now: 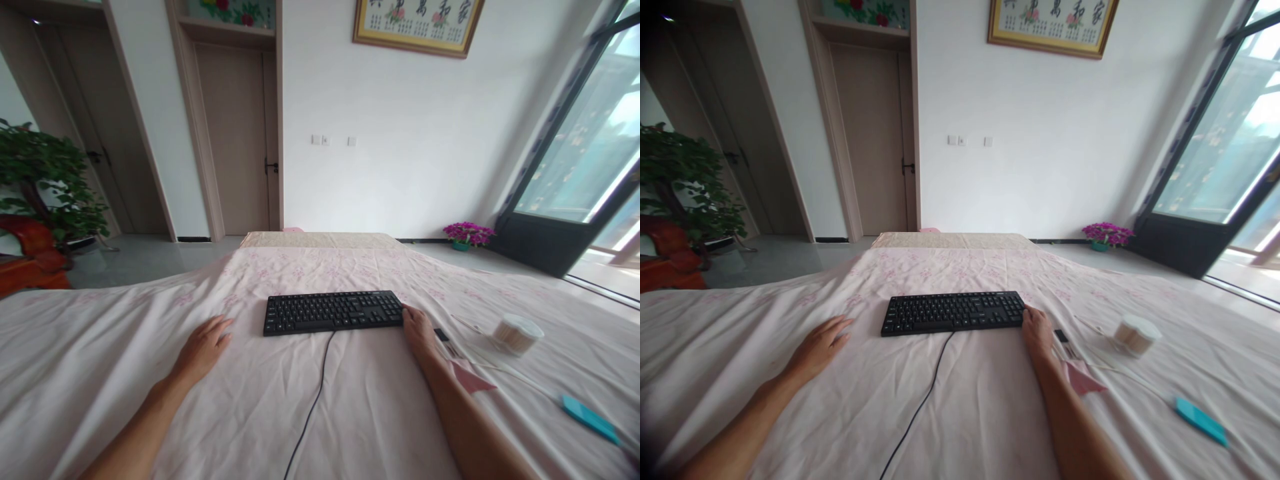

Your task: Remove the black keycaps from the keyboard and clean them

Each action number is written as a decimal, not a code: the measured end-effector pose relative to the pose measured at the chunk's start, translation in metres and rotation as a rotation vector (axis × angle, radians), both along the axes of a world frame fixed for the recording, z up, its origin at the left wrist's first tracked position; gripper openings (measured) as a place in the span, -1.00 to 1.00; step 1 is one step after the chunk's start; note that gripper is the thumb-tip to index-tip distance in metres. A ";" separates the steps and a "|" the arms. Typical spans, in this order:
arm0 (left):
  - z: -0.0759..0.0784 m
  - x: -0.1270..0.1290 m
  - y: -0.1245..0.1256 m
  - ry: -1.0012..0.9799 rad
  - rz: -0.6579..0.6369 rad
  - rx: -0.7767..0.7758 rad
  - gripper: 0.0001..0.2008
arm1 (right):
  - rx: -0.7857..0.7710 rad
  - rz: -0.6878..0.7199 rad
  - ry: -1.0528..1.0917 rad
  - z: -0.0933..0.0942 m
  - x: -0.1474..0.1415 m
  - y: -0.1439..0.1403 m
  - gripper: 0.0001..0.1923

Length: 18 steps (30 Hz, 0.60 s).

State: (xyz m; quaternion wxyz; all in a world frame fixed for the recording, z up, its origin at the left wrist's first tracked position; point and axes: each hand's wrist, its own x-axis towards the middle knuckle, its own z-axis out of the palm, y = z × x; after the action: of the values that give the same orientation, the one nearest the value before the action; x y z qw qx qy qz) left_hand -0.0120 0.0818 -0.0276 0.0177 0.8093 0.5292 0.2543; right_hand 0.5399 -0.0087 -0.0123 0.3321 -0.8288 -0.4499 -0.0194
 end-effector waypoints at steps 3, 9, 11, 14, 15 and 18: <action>0.000 0.000 0.000 0.043 0.009 0.005 -0.57 | 0.010 0.003 -0.008 -0.001 0.000 0.000 -0.53; 0.001 0.000 -0.001 0.048 0.006 -0.004 -0.56 | 0.009 -0.001 -0.006 -0.001 0.001 0.000 -0.53; 0.001 0.000 0.000 0.038 0.002 -0.002 -0.56 | 0.015 0.009 -0.005 -0.002 0.002 0.001 -0.53; 0.001 0.000 0.000 0.050 -0.002 -0.001 -0.56 | 0.031 0.018 -0.005 -0.003 0.002 0.001 -0.53; 0.001 0.000 -0.001 0.061 -0.003 0.000 -0.56 | 0.036 0.014 -0.004 -0.004 0.002 0.001 -0.53; 0.003 0.000 -0.002 0.100 0.002 0.000 -0.56 | 0.050 -0.005 -0.001 -0.005 0.002 0.002 -0.52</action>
State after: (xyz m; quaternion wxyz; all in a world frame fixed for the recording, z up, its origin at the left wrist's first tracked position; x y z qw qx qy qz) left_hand -0.0117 0.0801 -0.0251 -0.0092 0.8206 0.5302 0.2134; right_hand 0.5423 -0.0072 -0.0174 0.3525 -0.8214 -0.4472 -0.0317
